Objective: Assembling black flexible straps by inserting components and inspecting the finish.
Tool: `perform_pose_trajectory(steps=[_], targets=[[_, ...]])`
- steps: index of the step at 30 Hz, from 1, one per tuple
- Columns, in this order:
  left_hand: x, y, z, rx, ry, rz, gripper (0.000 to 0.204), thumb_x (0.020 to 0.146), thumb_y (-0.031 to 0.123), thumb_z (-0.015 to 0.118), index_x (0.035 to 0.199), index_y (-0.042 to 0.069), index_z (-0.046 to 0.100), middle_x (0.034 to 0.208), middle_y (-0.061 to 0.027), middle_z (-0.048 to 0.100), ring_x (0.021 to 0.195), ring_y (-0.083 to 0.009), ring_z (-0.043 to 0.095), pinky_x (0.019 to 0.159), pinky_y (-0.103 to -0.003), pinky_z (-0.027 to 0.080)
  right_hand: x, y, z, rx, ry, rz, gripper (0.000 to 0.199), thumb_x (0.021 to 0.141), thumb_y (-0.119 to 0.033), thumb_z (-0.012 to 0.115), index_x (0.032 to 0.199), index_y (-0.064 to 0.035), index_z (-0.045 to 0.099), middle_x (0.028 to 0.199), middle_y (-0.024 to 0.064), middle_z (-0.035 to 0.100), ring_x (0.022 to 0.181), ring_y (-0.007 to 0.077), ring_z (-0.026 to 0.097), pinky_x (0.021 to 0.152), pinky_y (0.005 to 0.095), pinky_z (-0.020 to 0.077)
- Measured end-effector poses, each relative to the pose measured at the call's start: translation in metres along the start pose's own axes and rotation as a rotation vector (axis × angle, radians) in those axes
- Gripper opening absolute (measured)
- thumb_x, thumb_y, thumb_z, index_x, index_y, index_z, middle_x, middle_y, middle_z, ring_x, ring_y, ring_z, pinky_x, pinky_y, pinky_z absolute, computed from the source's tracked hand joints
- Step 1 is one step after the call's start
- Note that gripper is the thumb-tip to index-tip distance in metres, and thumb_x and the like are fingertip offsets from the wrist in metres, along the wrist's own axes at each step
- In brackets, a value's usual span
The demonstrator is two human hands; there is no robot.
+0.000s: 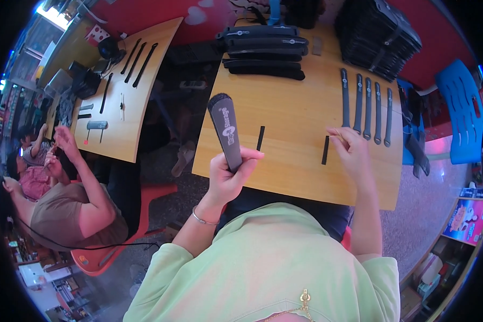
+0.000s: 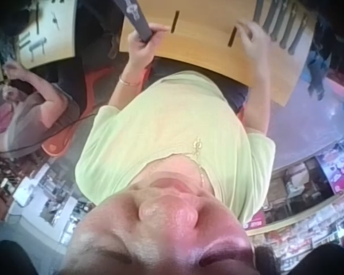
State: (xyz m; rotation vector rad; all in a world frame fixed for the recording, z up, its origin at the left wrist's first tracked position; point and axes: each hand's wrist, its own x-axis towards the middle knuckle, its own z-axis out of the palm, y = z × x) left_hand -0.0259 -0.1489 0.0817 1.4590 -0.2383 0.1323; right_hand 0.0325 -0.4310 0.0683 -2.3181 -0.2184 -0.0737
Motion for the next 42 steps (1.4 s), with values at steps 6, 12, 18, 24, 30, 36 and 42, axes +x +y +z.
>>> perform_pose_trajectory(steps=[6,12,18,24,30,36,42], targets=[[0.005,-0.015,-0.001,-0.078,0.083,-0.16,0.008,0.085,0.002,0.062,0.093,0.001,0.062,0.069,0.0068,0.05,0.06,-0.0002,0.039,0.054,-0.016,0.029,-0.015,0.022,0.017,0.446,0.096,-0.037,0.019,0.092,-0.011,0.053,0.105,-0.0007,0.063,0.084,0.0035,0.063,0.059,0.0059,0.046,0.054,0.0203,0.0378],[0.012,-0.04,-0.015,-0.045,0.207,-0.187,0.009,0.087,0.01,0.063,0.09,0.002,0.06,0.07,0.0066,0.049,0.062,-0.0009,0.04,0.055,-0.017,0.031,-0.029,0.028,0.016,0.752,0.206,0.128,0.032,0.1,-0.021,0.035,0.104,-0.0023,0.06,0.085,0.003,0.061,0.058,0.0035,0.039,0.05,0.0177,0.0297],[0.021,-0.06,-0.029,0.242,0.241,-0.109,0.013,0.087,0.014,0.063,0.085,0.001,0.06,0.064,0.0078,0.046,0.059,-0.0015,0.039,0.052,-0.019,0.031,-0.046,0.031,0.021,0.382,0.518,-0.003,0.034,0.1,-0.023,0.034,0.096,-0.0034,0.062,0.085,0.0021,0.06,0.065,0.008,0.045,0.06,0.0221,0.037],[0.018,-0.087,-0.04,0.485,0.303,-0.063,0.016,0.088,0.015,0.062,0.084,0.0,0.059,0.06,0.0059,0.043,0.056,-0.003,0.037,0.049,-0.022,0.03,-0.054,0.029,0.02,0.132,0.532,-0.218,0.029,0.096,-0.02,0.04,0.097,-0.0036,0.063,0.073,0.0075,0.06,0.067,0.017,0.054,0.063,0.0277,0.0411],[0.02,-0.087,-0.034,0.465,0.306,-0.072,0.016,0.088,0.014,0.061,0.084,0.0,0.058,0.062,0.0049,0.045,0.058,-0.0034,0.039,0.05,-0.022,0.031,-0.065,0.032,0.025,0.04,0.308,-0.095,0.028,0.098,-0.018,0.039,0.102,-0.0039,0.063,0.068,0.0036,0.059,0.064,0.0138,0.056,0.061,0.0288,0.0423],[0.014,-0.084,-0.035,0.529,0.278,-0.053,0.015,0.09,0.014,0.059,0.085,0.0,0.057,0.066,0.0035,0.048,0.062,-0.0043,0.042,0.054,-0.021,0.034,-0.066,0.036,0.024,0.225,0.336,0.23,0.022,0.095,-0.017,0.045,0.102,-0.0061,0.063,0.07,0.0072,0.062,0.065,0.0191,0.06,0.062,0.0298,0.0454],[0.011,-0.092,-0.042,0.461,0.295,-0.094,0.013,0.091,0.012,0.057,0.086,0.0,0.057,0.071,0.0032,0.05,0.066,-0.0046,0.043,0.058,-0.021,0.035,-0.067,0.045,0.03,0.405,0.368,0.202,0.026,0.098,-0.021,0.042,0.1,-0.0042,0.062,0.068,0.0061,0.061,0.064,0.0158,0.059,0.062,0.0284,0.045]])
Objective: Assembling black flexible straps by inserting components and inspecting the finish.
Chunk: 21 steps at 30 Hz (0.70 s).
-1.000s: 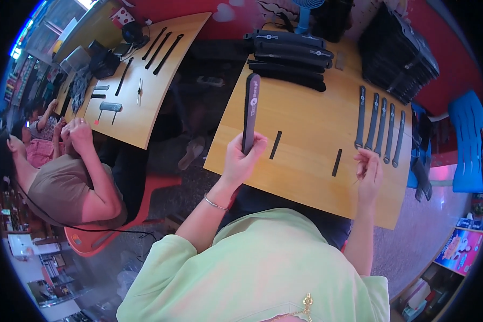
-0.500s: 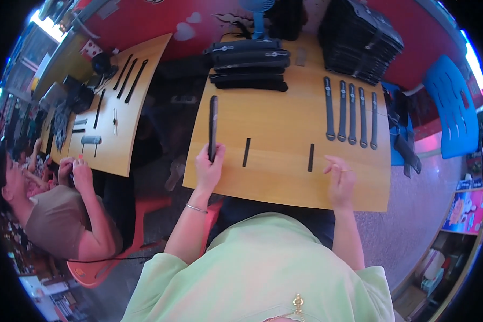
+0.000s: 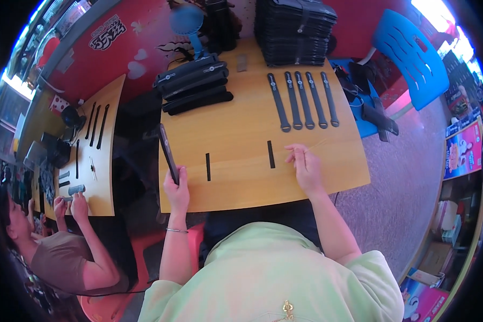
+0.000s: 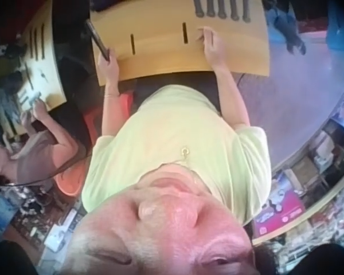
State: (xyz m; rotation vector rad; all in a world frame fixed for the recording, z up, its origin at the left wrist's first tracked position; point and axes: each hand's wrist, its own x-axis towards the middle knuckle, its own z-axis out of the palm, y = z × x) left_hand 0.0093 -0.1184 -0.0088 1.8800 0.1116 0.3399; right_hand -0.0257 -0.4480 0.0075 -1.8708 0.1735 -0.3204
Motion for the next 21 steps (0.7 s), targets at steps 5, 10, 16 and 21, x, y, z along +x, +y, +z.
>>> perform_pose_trajectory(steps=[5,10,16,21], targets=[[-0.0001,0.0005,0.002,0.019,0.012,0.02,0.013,0.091,0.012,0.057,0.087,0.0,0.057,0.073,0.0016,0.053,0.069,-0.0056,0.045,0.061,-0.021,0.038,0.002,0.0014,-0.0003,0.043,-0.019,-0.064,0.027,0.098,-0.022,0.042,0.098,-0.0037,0.062,0.067,0.0051,0.06,0.062,0.013,0.057,0.06,0.0267,0.0439],[-0.0006,-0.0026,0.0031,0.024,0.021,0.062,0.013,0.091,0.012,0.057,0.088,-0.001,0.057,0.075,-0.0001,0.054,0.071,-0.0069,0.047,0.064,-0.022,0.04,0.0027,-0.0017,-0.0029,0.039,-0.036,-0.033,0.028,0.098,-0.024,0.042,0.097,-0.0045,0.062,0.065,0.005,0.06,0.061,0.0115,0.056,0.058,0.0254,0.0426],[-0.0003,0.0031,0.0032,0.087,0.022,0.047,0.015,0.091,0.014,0.057,0.088,-0.001,0.057,0.074,-0.0004,0.053,0.07,-0.0074,0.047,0.063,-0.022,0.039,0.0041,0.001,-0.0011,0.058,-0.03,-0.061,0.029,0.098,-0.025,0.041,0.097,-0.0044,0.062,0.065,0.0045,0.06,0.06,0.0118,0.057,0.058,0.0253,0.0427],[0.0014,-0.0037,0.0067,0.041,0.063,0.074,0.017,0.091,0.015,0.057,0.087,-0.002,0.057,0.074,0.0002,0.051,0.067,-0.007,0.044,0.06,-0.023,0.038,0.0058,0.003,-0.0032,0.086,-0.042,-0.067,0.029,0.098,-0.025,0.041,0.096,-0.0041,0.062,0.065,0.0046,0.061,0.061,0.0131,0.058,0.059,0.0258,0.0439]])
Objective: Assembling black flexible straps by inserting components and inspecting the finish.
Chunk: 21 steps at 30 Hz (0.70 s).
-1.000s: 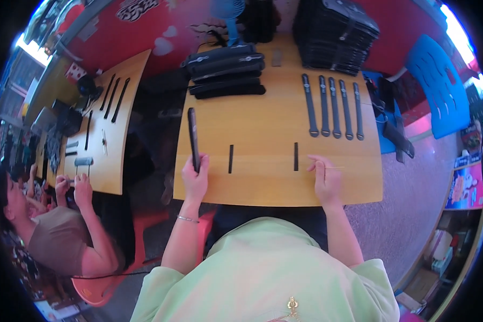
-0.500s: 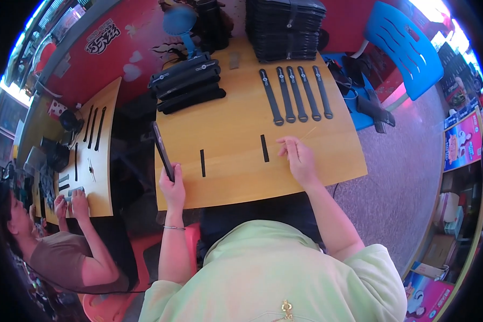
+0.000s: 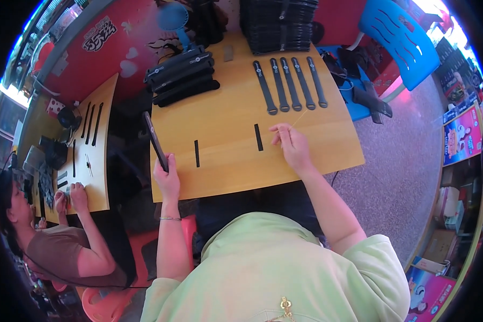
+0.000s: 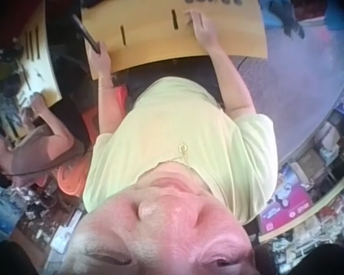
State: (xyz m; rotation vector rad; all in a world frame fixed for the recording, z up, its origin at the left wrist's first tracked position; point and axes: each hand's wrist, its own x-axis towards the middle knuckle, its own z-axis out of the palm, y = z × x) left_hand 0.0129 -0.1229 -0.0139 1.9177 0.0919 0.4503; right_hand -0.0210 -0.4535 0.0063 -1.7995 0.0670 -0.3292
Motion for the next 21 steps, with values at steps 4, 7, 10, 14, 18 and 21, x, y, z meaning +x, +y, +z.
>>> perform_pose_trajectory(steps=[4,7,10,14,18,21], targets=[[0.001,-0.009,-0.002,0.036,-0.006,0.096,0.011,0.092,0.017,0.056,0.089,0.006,0.056,0.068,0.0084,0.044,0.053,0.0009,0.032,0.045,-0.018,0.023,-0.003,0.001,0.003,-0.007,0.011,-0.02,0.03,0.098,-0.025,0.041,0.095,-0.0045,0.062,0.066,0.0051,0.061,0.062,0.0134,0.058,0.06,0.026,0.0441],[-0.002,-0.002,-0.002,0.04,-0.013,0.069,0.012,0.092,0.016,0.056,0.089,0.004,0.056,0.07,0.0069,0.045,0.058,-0.0012,0.036,0.049,-0.019,0.029,-0.005,0.003,0.004,0.016,0.016,-0.017,0.03,0.098,-0.025,0.04,0.095,-0.0053,0.062,0.066,0.0029,0.059,0.062,0.0107,0.054,0.06,0.0248,0.0418],[-0.005,0.006,-0.001,0.08,0.005,0.12,0.017,0.09,0.015,0.058,0.087,-0.002,0.057,0.073,-0.0015,0.053,0.067,-0.0075,0.045,0.061,-0.023,0.039,-0.005,0.004,0.003,0.024,0.004,0.013,0.03,0.098,-0.025,0.039,0.096,-0.006,0.062,0.066,0.0004,0.058,0.061,0.0074,0.049,0.059,0.0231,0.0388],[-0.004,0.001,-0.002,0.109,0.0,0.149,0.018,0.09,0.015,0.059,0.09,-0.003,0.057,0.073,-0.003,0.054,0.068,-0.0093,0.048,0.062,-0.024,0.041,-0.003,0.008,0.002,0.008,0.039,-0.006,0.032,0.098,-0.028,0.042,0.094,-0.0046,0.063,0.065,0.0035,0.059,0.059,0.01,0.053,0.055,0.026,0.0408],[-0.001,-0.001,0.0,0.038,0.004,0.123,0.018,0.09,0.015,0.059,0.089,-0.003,0.057,0.072,-0.0028,0.055,0.067,-0.0087,0.048,0.061,-0.024,0.041,0.004,0.021,0.004,0.04,0.019,-0.011,0.033,0.098,-0.029,0.042,0.094,-0.0043,0.063,0.065,0.0024,0.059,0.058,0.0082,0.051,0.054,0.0249,0.0396],[0.0,-0.002,-0.001,0.065,0.008,0.19,0.019,0.089,0.016,0.06,0.088,-0.002,0.057,0.069,-0.0029,0.054,0.065,-0.0084,0.047,0.059,-0.025,0.04,0.005,0.024,0.006,0.088,-0.011,0.017,0.033,0.098,-0.03,0.041,0.096,-0.0044,0.063,0.066,0.0006,0.058,0.058,0.0057,0.048,0.054,0.0222,0.0373]])
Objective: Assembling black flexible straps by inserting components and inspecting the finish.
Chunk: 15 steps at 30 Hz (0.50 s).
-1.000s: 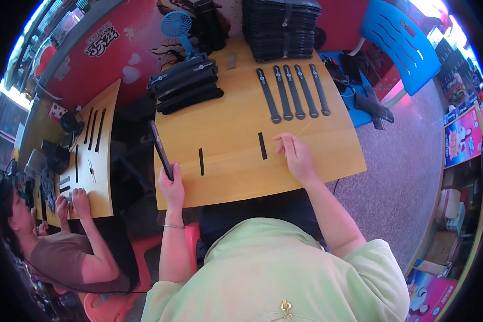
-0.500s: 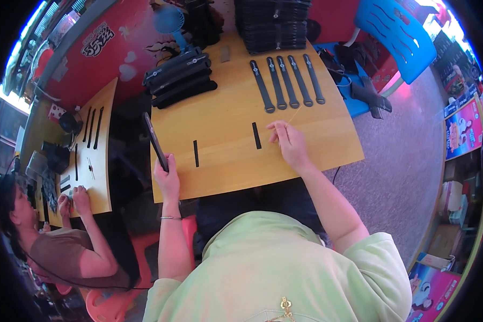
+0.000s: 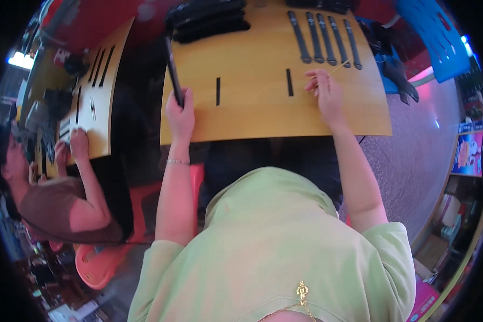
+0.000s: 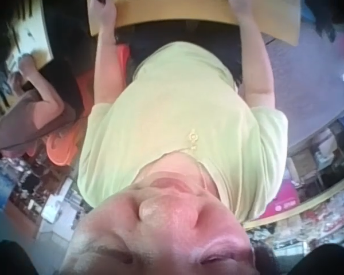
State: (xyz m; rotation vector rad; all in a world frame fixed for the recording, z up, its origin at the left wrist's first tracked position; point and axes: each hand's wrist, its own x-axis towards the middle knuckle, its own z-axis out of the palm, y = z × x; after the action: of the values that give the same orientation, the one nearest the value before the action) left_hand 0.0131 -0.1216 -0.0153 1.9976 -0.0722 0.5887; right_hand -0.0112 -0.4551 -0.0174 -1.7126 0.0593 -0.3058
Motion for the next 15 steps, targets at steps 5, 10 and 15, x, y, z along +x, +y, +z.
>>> perform_pose_trajectory(steps=[5,10,15], targets=[[0.0015,-0.0026,-0.0011,-0.006,0.05,-0.03,0.018,0.087,0.017,0.062,0.085,0.0,0.058,0.063,-0.0018,0.051,0.059,-0.0082,0.045,0.054,-0.025,0.037,0.0031,-0.0015,0.0,-0.071,0.018,-0.059,0.033,0.099,-0.027,0.038,0.1,-0.0039,0.062,0.069,-0.0008,0.057,0.058,0.0032,0.041,0.054,0.0184,0.0328],[-0.002,-0.0037,-0.0064,-0.118,0.008,-0.068,0.015,0.087,0.016,0.061,0.083,0.002,0.058,0.058,0.001,0.047,0.055,-0.0058,0.042,0.051,-0.024,0.034,-0.0008,-0.0015,0.0044,-0.029,0.015,-0.043,0.036,0.1,-0.026,0.035,0.099,-0.0022,0.061,0.069,0.0002,0.057,0.057,0.0026,0.039,0.053,0.0177,0.0317],[-0.004,-0.0033,-0.0068,-0.149,0.031,-0.064,0.013,0.086,0.015,0.061,0.082,0.002,0.058,0.056,0.0024,0.044,0.053,-0.0051,0.039,0.048,-0.024,0.033,-0.0032,-0.0073,0.0058,-0.045,0.018,-0.038,0.037,0.101,-0.026,0.034,0.1,-0.0005,0.06,0.069,0.0005,0.057,0.057,0.0021,0.038,0.053,0.017,0.0308]])
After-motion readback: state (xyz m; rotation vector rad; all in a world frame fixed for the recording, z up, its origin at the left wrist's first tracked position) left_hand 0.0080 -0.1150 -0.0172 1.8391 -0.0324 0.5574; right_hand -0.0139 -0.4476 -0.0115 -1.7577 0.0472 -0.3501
